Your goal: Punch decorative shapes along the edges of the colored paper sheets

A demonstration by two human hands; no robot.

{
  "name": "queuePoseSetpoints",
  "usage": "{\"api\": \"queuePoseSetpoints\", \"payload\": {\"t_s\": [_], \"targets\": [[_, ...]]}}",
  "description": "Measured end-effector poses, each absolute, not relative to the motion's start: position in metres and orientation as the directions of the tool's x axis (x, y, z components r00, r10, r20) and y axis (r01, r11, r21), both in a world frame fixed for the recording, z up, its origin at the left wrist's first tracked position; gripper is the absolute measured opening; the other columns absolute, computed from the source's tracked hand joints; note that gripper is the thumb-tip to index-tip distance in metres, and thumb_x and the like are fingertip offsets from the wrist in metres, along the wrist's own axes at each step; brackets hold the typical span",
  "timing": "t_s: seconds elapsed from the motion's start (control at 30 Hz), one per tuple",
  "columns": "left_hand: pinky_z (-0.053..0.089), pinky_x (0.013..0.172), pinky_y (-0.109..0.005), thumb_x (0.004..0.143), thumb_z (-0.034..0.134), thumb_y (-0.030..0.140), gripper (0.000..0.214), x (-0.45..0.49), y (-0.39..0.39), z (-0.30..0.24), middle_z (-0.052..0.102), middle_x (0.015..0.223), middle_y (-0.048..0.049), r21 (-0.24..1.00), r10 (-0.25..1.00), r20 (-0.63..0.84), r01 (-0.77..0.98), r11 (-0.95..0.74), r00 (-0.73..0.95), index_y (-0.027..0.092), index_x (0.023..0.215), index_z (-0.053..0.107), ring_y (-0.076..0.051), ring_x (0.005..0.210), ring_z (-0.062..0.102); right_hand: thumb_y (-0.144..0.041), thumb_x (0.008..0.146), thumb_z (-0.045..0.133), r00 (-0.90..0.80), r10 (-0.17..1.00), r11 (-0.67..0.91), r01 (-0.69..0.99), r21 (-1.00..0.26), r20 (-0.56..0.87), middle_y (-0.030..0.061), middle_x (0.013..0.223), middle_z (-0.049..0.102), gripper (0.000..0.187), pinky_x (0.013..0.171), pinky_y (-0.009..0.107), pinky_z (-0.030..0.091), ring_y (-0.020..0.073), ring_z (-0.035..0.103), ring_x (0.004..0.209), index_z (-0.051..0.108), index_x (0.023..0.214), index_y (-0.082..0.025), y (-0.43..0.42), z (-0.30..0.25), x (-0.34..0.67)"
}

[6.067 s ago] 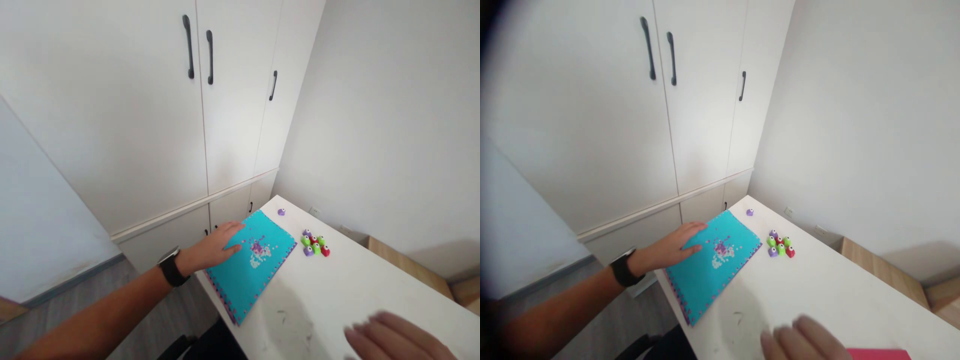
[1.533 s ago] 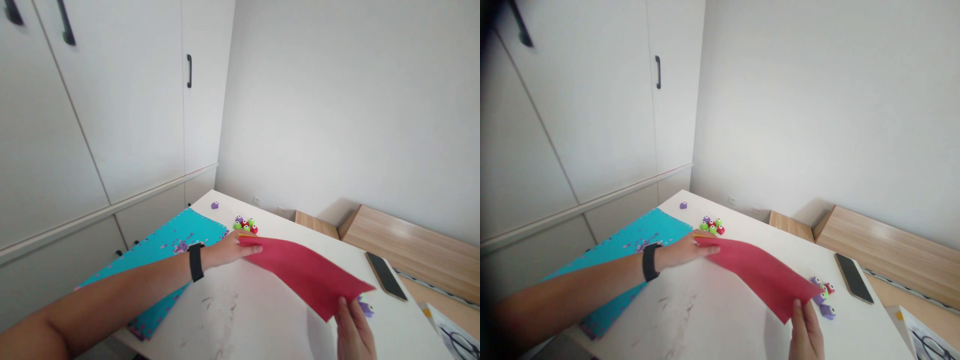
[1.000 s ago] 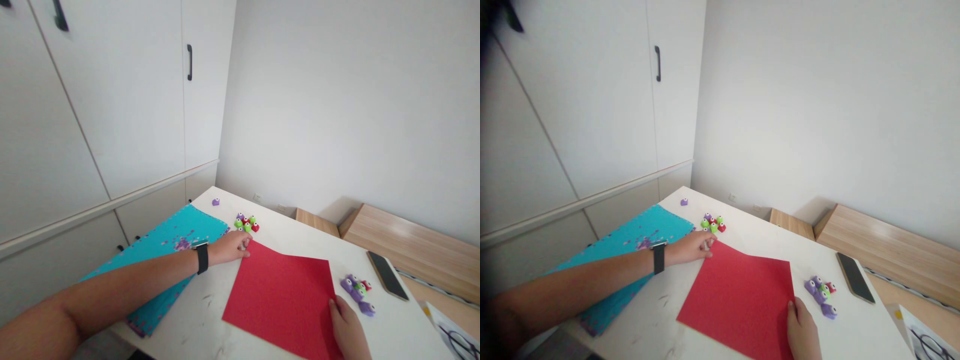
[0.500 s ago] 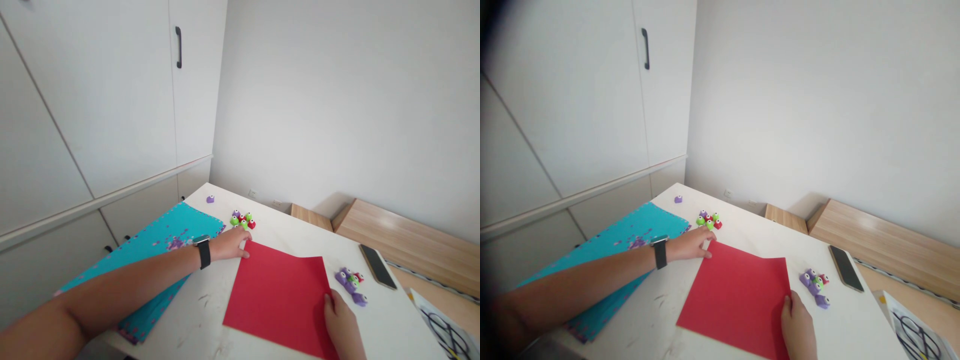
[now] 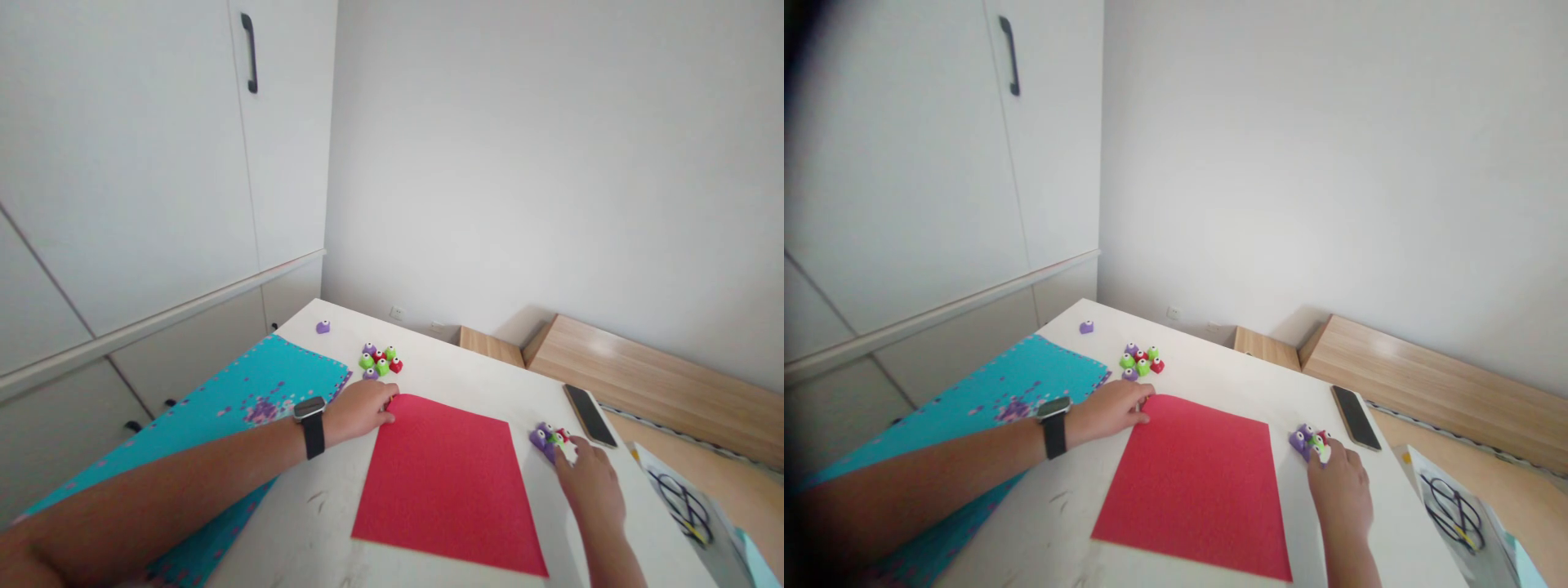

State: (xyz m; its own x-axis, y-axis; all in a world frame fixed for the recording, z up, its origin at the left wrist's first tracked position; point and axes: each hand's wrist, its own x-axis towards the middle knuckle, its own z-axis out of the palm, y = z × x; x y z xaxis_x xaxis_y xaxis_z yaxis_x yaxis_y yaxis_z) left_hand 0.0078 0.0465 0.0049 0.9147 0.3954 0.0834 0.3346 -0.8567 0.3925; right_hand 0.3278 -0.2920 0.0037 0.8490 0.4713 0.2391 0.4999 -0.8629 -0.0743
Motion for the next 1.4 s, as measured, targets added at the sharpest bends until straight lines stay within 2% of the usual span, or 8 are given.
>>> {"api": "queuePoseSetpoints", "payload": {"t_s": [0.23,0.6,0.77,0.87,0.97,1.17,1.27,1.4], "targets": [[0.043,0.076,-0.036,0.082,0.074,0.032,0.025,0.010,0.040,0.008,0.070,0.089,-0.0086,0.326,0.406,0.080,0.361,-0.874,0.910,0.022,0.103,0.064,-0.032,0.092,0.068,-0.042,0.085,0.056,0.757,0.639,-0.761,0.648,-0.027,0.141,0.0136,0.110,0.072,0.042,0.099,0.043,0.043,0.0338,0.063,0.110,0.071,0.117,-0.020,-0.278,0.007,0.355],[0.045,0.076,-0.035,0.090,0.064,0.036,0.017,0.002,0.027,0.017,0.074,0.089,-0.0089,0.366,0.494,0.102,0.429,-0.826,0.863,0.024,0.101,0.070,-0.031,0.091,0.070,-0.036,0.084,0.055,0.633,0.773,-0.634,0.773,0.020,0.043,0.0138,0.103,0.070,0.029,0.098,0.047,0.043,0.0365,0.062,0.103,0.074,0.099,-0.020,-0.259,-0.007,0.377],[0.045,0.076,-0.034,0.094,0.060,0.040,0.022,-0.005,0.020,0.021,0.076,0.087,-0.0089,0.405,0.540,0.123,0.454,-0.793,0.833,0.024,0.092,0.075,-0.029,0.091,0.070,-0.051,0.085,0.048,0.625,0.765,-0.577,0.773,-0.263,0.155,0.0149,0.097,0.071,0.036,0.086,0.047,0.050,0.0327,0.068,0.086,0.065,0.096,-0.021,-0.229,0.004,0.367],[0.045,0.072,-0.034,0.092,0.063,0.040,0.021,-0.008,0.015,0.021,0.077,0.086,-0.0091,0.416,0.569,0.138,0.474,-0.776,0.811,0.024,0.093,0.076,-0.029,0.090,0.071,-0.059,0.082,0.056,0.561,0.794,-0.378,0.757,-0.533,0.234,0.0142,0.107,0.069,0.051,0.078,0.045,0.056,0.0283,0.068,0.080,0.062,0.112,-0.018,-0.180,0.027,0.322],[0.044,0.068,-0.033,0.089,0.066,0.042,0.021,-0.010,0.011,0.018,0.077,0.083,-0.0088,0.422,0.598,0.144,0.497,-0.758,0.789,0.024,0.090,0.077,-0.029,0.086,0.072,-0.056,0.086,0.060,0.366,0.916,-0.102,0.611,-0.785,0.166,0.0120,0.105,0.067,0.053,0.069,0.040,0.061,0.0267,0.068,0.087,0.060,0.121,-0.016,-0.124,0.054,0.256],[0.042,0.064,-0.033,0.090,0.064,0.049,0.027,-0.012,0.007,0.004,0.077,0.081,-0.0079,0.432,0.608,0.174,0.494,-0.754,0.775,0.027,0.090,0.079,-0.027,0.081,0.072,-0.052,0.082,0.072,0.085,0.985,0.094,0.460,-0.883,0.149,0.0077,0.104,0.068,0.042,0.059,0.034,0.063,0.0242,0.066,0.088,0.065,0.109,-0.020,-0.054,0.068,0.177],[0.040,0.061,-0.031,0.092,0.060,0.050,0.031,-0.013,0.010,-0.002,0.077,0.078,-0.0074,0.494,0.594,0.182,0.450,-0.744,0.784,0.025,0.088,0.079,-0.025,0.074,0.070,-0.053,0.078,0.077,0.105,0.984,0.103,0.324,-0.941,0.144,0.0068,0.099,0.069,0.045,0.053,0.031,0.059,0.0229,0.068,0.079,0.064,0.105,-0.019,-0.043,0.056,0.176],[0.037,0.057,-0.028,0.092,0.062,0.051,0.033,-0.014,0.013,-0.006,0.075,0.073,-0.0035,0.681,0.602,0.168,0.349,-0.644,0.781,0.023,0.085,0.077,-0.019,0.066,0.066,-0.047,0.078,0.082,0.220,0.975,-0.005,0.059,-0.998,0.008,0.0058,0.097,0.072,0.046,0.066,0.029,0.059,0.0214,0.069,0.083,0.068,0.110,-0.018,-0.044,0.039,0.190]]}}
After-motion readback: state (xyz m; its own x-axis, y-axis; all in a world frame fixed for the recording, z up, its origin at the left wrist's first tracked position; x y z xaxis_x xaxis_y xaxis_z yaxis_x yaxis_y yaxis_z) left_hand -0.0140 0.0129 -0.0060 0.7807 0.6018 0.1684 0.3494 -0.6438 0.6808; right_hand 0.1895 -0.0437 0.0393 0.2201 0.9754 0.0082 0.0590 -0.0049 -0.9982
